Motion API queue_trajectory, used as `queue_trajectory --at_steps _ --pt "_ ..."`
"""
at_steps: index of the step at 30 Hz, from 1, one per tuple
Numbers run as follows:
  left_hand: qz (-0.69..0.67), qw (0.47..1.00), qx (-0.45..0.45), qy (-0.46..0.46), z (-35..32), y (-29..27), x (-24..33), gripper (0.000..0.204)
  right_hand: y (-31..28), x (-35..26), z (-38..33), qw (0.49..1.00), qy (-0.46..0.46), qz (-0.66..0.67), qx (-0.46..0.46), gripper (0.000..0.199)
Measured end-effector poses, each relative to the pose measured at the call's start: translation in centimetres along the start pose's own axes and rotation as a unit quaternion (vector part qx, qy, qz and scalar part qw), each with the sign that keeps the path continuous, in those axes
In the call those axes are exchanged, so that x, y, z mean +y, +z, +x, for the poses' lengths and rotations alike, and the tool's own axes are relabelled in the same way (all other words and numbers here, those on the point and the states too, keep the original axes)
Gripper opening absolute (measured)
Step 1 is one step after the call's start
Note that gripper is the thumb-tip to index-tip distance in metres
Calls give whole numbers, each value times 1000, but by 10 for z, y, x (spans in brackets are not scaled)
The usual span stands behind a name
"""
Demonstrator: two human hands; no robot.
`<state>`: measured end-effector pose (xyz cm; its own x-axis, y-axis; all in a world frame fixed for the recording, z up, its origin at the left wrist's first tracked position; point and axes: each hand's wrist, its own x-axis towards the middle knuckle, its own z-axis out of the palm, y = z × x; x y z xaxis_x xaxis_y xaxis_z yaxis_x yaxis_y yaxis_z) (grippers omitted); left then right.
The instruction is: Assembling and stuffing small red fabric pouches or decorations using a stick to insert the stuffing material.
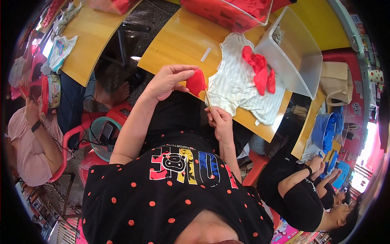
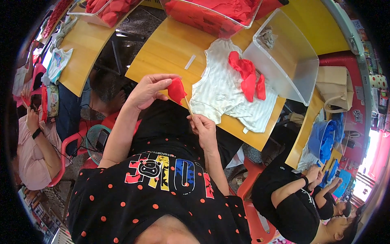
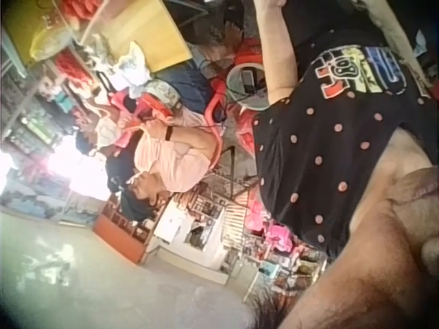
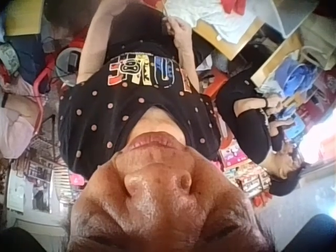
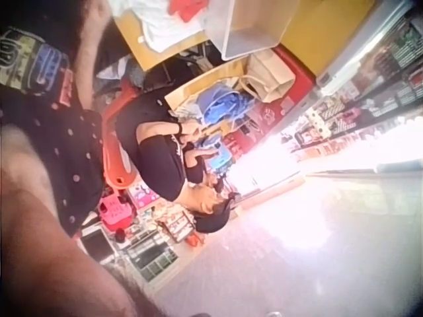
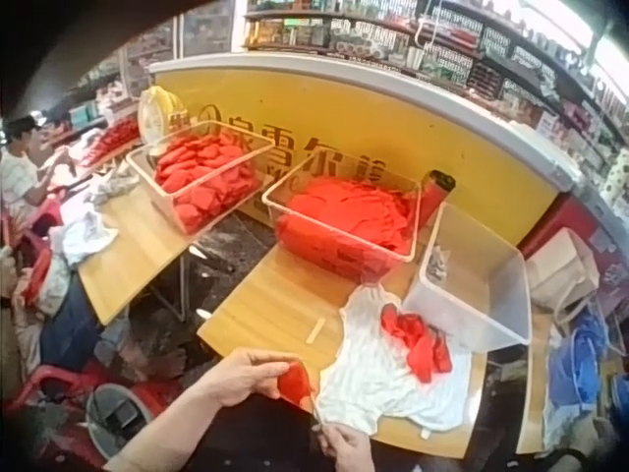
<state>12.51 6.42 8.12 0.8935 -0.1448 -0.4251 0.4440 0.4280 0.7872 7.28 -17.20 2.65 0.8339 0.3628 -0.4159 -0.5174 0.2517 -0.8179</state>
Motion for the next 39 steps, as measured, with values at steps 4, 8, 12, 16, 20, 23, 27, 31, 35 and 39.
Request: queue_trajectory --at_steps 4,8,12,16,20,23,27,31,35,39 --pt "8 1000 -14 -24 9 -6 -6 24 4 -1 0 1000 0 -16 3 22" --pt "-84 996 -2 -4 14 -8 -22 18 7 2 2 1000 1 -3 14 21" --pt "-119 993 -3 7 12 1 -22 16 6 17 -3 995 0 99 14 21" --pt "-110 994 -14 12 12 2 -19 18 5 14 -2 991 27 127 -15 21" --pt "-47 999 23 -3 11 3 -18 20 6 11 -1 998 24 52 2 21" --pt "-44 999 24 -7 11 3 -20 20 8 12 -2 999 14 41 16 21" --pt "-90 995 49 6 14 -1 -26 18 9 13 -3 998 14 59 20 20" --pt "-136 990 42 20 14 -3 -27 18 8 16 -3 997 23 77 17 21" --pt "-160 986 33 -12 11 9 -21 18 13 11 -1 998 22 58 5 23" --pt "-103 994 21 -28 14 2 -24 16 15 11 0 999 20 24 14 23"
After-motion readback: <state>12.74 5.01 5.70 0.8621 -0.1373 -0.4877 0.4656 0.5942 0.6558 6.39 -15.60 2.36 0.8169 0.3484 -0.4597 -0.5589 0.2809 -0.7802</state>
